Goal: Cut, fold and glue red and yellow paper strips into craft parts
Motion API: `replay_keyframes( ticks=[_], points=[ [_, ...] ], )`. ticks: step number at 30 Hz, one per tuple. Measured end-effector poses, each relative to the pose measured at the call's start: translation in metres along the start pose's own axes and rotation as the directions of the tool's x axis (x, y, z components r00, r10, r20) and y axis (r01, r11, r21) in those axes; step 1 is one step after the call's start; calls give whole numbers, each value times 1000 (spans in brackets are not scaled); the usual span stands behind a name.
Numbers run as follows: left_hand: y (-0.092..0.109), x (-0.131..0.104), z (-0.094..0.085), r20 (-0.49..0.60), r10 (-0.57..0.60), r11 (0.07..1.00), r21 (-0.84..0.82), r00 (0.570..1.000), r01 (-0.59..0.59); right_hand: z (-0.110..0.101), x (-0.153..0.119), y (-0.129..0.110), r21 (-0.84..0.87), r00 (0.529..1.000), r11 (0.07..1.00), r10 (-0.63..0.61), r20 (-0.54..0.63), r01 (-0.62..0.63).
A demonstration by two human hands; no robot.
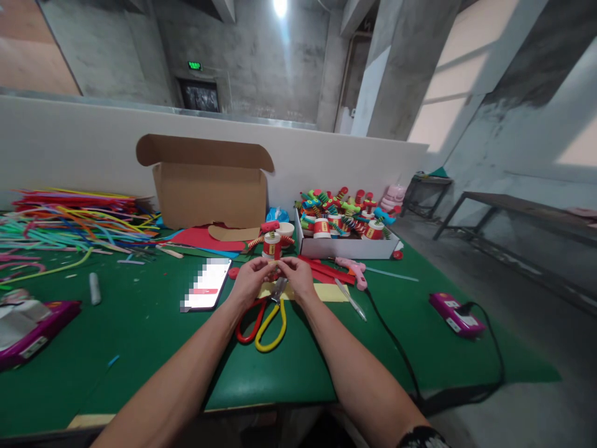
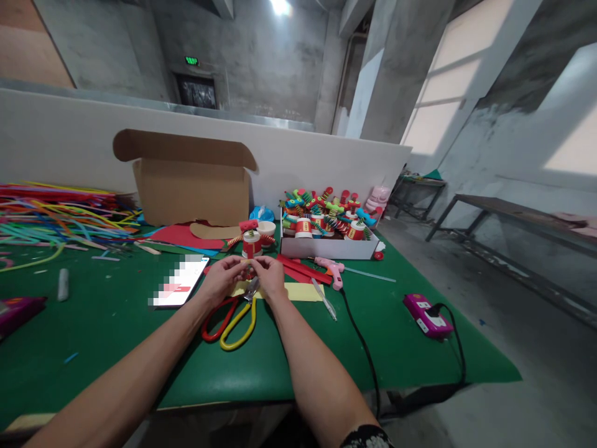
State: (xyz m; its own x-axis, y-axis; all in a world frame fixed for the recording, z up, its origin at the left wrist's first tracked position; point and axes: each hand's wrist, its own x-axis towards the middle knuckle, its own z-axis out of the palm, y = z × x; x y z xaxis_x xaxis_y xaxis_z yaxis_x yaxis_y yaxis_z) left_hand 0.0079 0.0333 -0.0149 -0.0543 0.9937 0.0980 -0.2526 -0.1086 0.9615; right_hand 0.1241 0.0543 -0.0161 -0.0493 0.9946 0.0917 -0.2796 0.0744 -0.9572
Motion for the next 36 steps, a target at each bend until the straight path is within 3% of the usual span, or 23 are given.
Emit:
replay_keyframes(
  ticks=[6, 11, 17, 23, 27, 36],
  points=[
    [-2, 2, -5, -58, 60, 990, 127, 997, -52, -1, -1, -1, -4, 996, 998, 64, 60, -63],
    [-3, 2, -7, -32, 61, 977, 208, 998, -53, -4, 0, -2, 3, 992, 996, 91, 82, -92],
    [-4, 2, -8, 1, 60, 974, 221, 998, -59, -4, 0, -1, -65, 1000, 998, 2, 26, 0],
    [-3, 3, -7, -18, 47, 981, 187, 999, -43, -5, -1, -6, -14, 985, 992, 127, 121, -126],
    [1, 1, -3, -44, 50, 993, 109, 998, -45, -4, -1, -5, 23, 986, 991, 125, 114, -128],
    [3, 2, -7, -54, 103, 974, 208, 993, -90, 1, -7, -4, 25, 986, 994, 106, 127, -110]
  ],
)
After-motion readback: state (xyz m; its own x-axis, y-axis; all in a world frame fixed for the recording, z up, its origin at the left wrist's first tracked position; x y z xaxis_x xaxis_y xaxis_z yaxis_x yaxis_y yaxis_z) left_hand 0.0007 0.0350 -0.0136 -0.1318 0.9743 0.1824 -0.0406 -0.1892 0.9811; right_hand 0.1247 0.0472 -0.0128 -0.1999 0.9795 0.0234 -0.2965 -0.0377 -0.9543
